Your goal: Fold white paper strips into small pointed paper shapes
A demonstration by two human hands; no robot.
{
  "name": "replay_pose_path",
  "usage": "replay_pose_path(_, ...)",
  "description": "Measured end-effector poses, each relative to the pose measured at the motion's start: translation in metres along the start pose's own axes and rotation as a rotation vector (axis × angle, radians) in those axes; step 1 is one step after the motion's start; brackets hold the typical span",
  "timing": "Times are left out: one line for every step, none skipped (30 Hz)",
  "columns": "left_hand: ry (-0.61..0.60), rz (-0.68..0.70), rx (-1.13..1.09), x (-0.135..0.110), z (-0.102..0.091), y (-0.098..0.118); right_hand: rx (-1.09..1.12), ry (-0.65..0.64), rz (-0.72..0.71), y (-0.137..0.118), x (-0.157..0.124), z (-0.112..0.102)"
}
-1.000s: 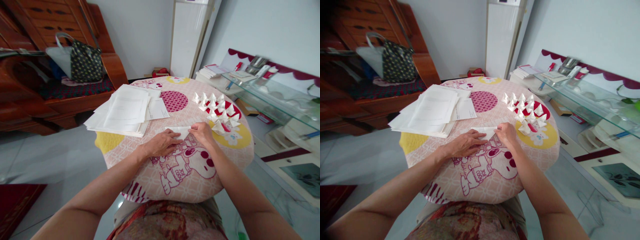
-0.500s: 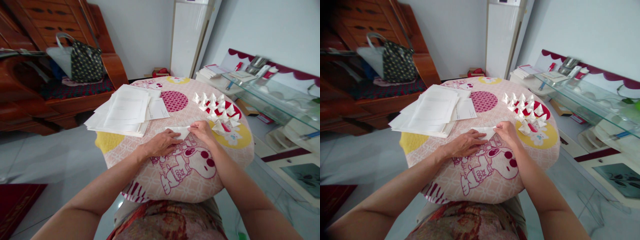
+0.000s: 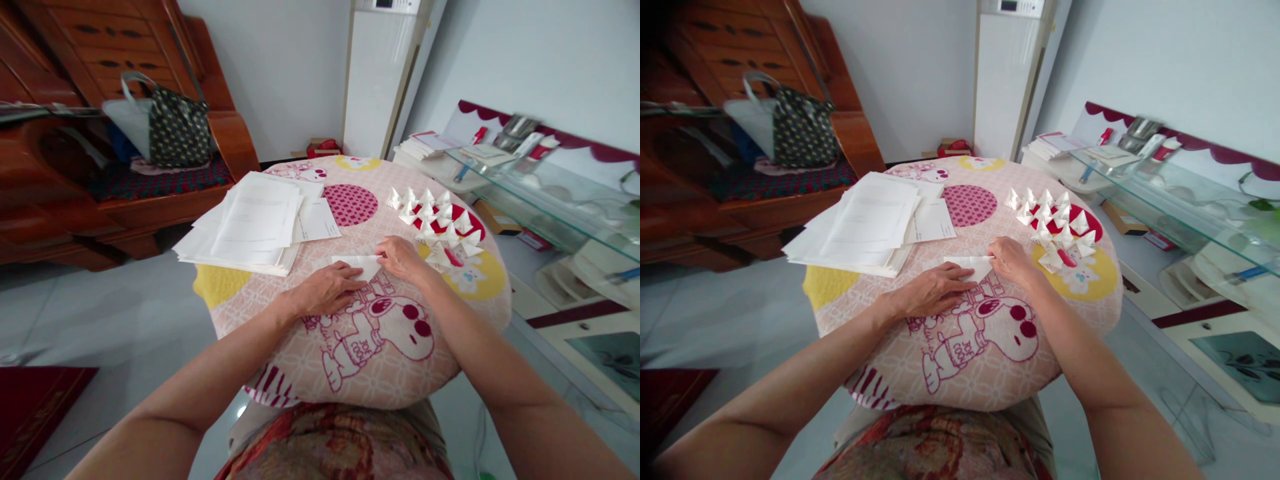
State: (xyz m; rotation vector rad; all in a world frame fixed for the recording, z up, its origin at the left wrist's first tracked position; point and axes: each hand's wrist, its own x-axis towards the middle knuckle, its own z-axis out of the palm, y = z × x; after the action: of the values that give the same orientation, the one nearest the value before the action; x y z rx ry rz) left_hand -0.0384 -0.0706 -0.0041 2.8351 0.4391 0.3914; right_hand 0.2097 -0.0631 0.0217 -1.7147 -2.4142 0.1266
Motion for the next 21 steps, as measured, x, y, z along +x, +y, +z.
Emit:
replay_pose_path(0.001,-0.001,0.005,0.0,0.0,0.0,0.001,-0.008,-0.009,-0.002,0.001,0.0)
replay_pose_path(0.0,-0.003,0.011,0.0,0.0,0.001,0.01,-0.013,-0.012,-0.004,0.002,0.0)
replay_pose_path(-0.003,-0.005,0.017,0.0,-0.001,0.002,0.026,-0.013,-0.011,-0.006,0.002,0.0)
replay_pose_path(-0.006,-0.007,0.021,0.0,-0.001,0.002,0.046,-0.01,-0.007,-0.008,0.002,0.001)
replay_pose_path(-0.01,-0.009,0.023,0.0,-0.002,0.002,0.068,-0.004,-0.002,-0.009,0.003,0.001)
replay_pose_path(-0.014,-0.009,0.022,0.0,-0.002,0.003,0.09,0.002,0.002,-0.01,0.003,0.002)
replay_pose_path(-0.016,-0.008,0.019,0.0,-0.003,0.003,0.111,0.007,0.004,-0.01,0.003,0.003)
replay_pose_path(-0.018,-0.007,0.017,0.001,-0.003,0.003,0.129,0.008,0.001,-0.009,0.002,0.004)
replay_pose_path(-0.018,-0.008,0.017,0.001,-0.003,0.003,0.148,0.009,-0.006,-0.008,0.002,0.005)
replay_pose_path(-0.018,-0.01,0.018,0.001,-0.003,0.003,0.168,0.012,-0.012,-0.007,0.001,0.006)
replay_pose_path(-0.017,-0.013,0.022,0.001,-0.003,0.003,0.191,0.02,-0.018,-0.005,0.001,0.007)
replay_pose_path(-0.018,-0.016,0.027,0.001,-0.003,0.004,0.216,0.032,-0.021,-0.003,-0.001,0.008)
replay_pose_path(-0.018,-0.02,0.031,0.001,-0.003,0.004,0.241,0.051,-0.021,-0.002,-0.002,0.01)
replay_pose_path(-0.02,-0.024,0.036,0.001,-0.003,0.004,0.263,0.073,-0.018,0.0,-0.004,0.011)
replay_pose_path(-0.023,-0.027,0.04,0.001,-0.003,0.005,0.278,0.095,-0.017,0.0,-0.006,0.013)
replay_pose_path(-0.027,-0.032,0.045,0.001,-0.003,0.005,0.284,0.117,-0.02,0.001,-0.008,0.014)
replay_pose_path(-0.031,-0.038,0.051,0.001,-0.003,0.005,0.278,0.136,-0.027,0.0,-0.01,0.016)
replay_pose_path(-0.035,-0.043,0.058,0.001,-0.003,0.005,0.26,0.153,-0.039,0.0,-0.013,0.018)
replay_pose_path(-0.04,-0.045,0.065,0.001,-0.003,0.006,0.231,0.166,-0.054,-0.002,-0.015,0.019)
replay_pose_path(-0.043,-0.045,0.07,0.001,-0.003,0.006,0.195,0.174,-0.071,-0.004,-0.016,0.021)
replay_pose_path(-0.044,-0.044,0.074,0.001,-0.002,0.006,0.156,0.179,-0.087,-0.006,-0.018,0.023)
